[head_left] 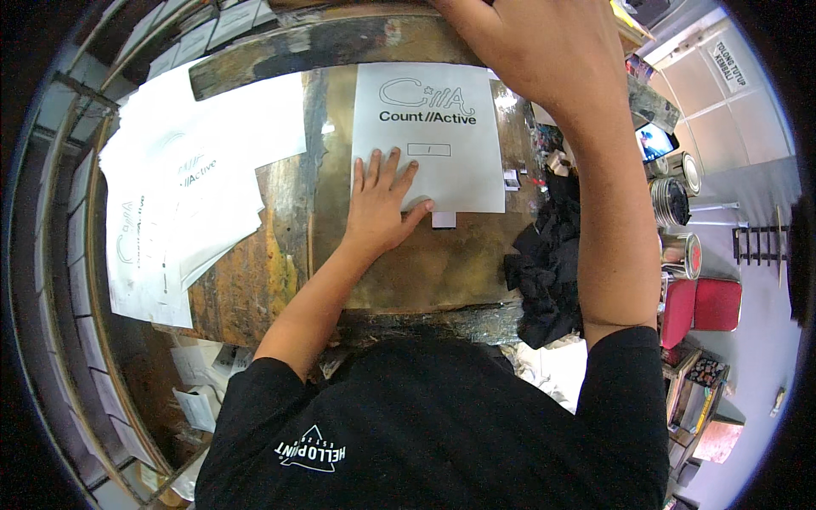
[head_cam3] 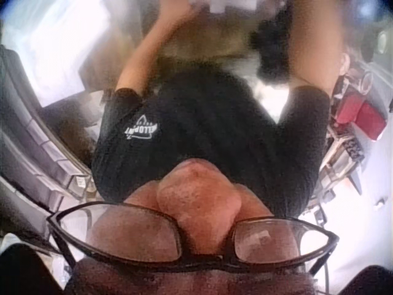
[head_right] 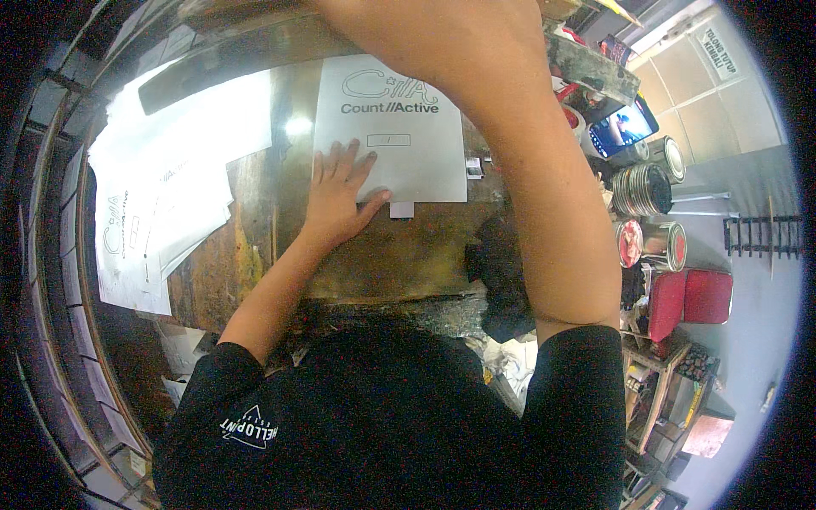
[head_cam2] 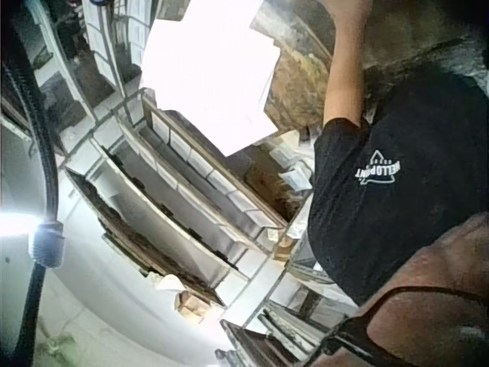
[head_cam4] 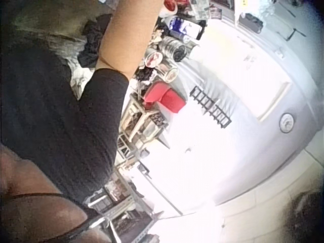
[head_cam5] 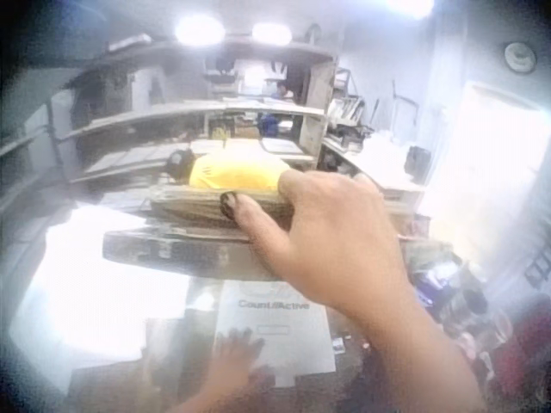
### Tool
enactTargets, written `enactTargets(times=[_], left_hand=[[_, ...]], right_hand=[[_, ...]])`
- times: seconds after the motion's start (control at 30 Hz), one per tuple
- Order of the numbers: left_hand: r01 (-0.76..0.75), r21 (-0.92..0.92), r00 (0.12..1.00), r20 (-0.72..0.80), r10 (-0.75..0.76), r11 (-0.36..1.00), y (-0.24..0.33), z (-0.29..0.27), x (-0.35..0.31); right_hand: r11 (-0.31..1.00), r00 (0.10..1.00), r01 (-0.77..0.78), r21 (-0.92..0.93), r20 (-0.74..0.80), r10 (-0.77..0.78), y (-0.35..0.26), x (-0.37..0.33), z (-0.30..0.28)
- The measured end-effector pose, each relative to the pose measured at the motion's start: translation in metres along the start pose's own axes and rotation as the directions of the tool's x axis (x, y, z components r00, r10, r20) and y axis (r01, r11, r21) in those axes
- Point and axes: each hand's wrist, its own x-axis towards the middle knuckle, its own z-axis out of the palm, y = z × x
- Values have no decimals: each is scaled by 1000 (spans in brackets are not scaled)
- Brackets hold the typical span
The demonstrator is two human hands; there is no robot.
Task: The person performs screen printing on sheets of paper by placing a sheet under a frame and using a squeegee to spread black ink across the mesh.
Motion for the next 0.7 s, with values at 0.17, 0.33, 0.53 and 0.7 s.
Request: enactTargets(times=[0.17,0.33,0.53,0.7], left_hand=[[14,27,1000,13,-15,1000,0,-3,-1],[221,-362,949,-134,-285,905,-9,-65,8],[-2,-995,905,-45,-424,101,-41,-177,-18],[335,-779,827,-26,-562,529,-36,-114,-76]], right_hand=[[997,999,13,-80,41,-9,-2,-1,4],[996,999,38,-80,-28,-41,-13,-3,-5],[982,989,139,-129,-38,-145,7,-83,50],[988,949,156,-3,277,-149,13,-144,85]])
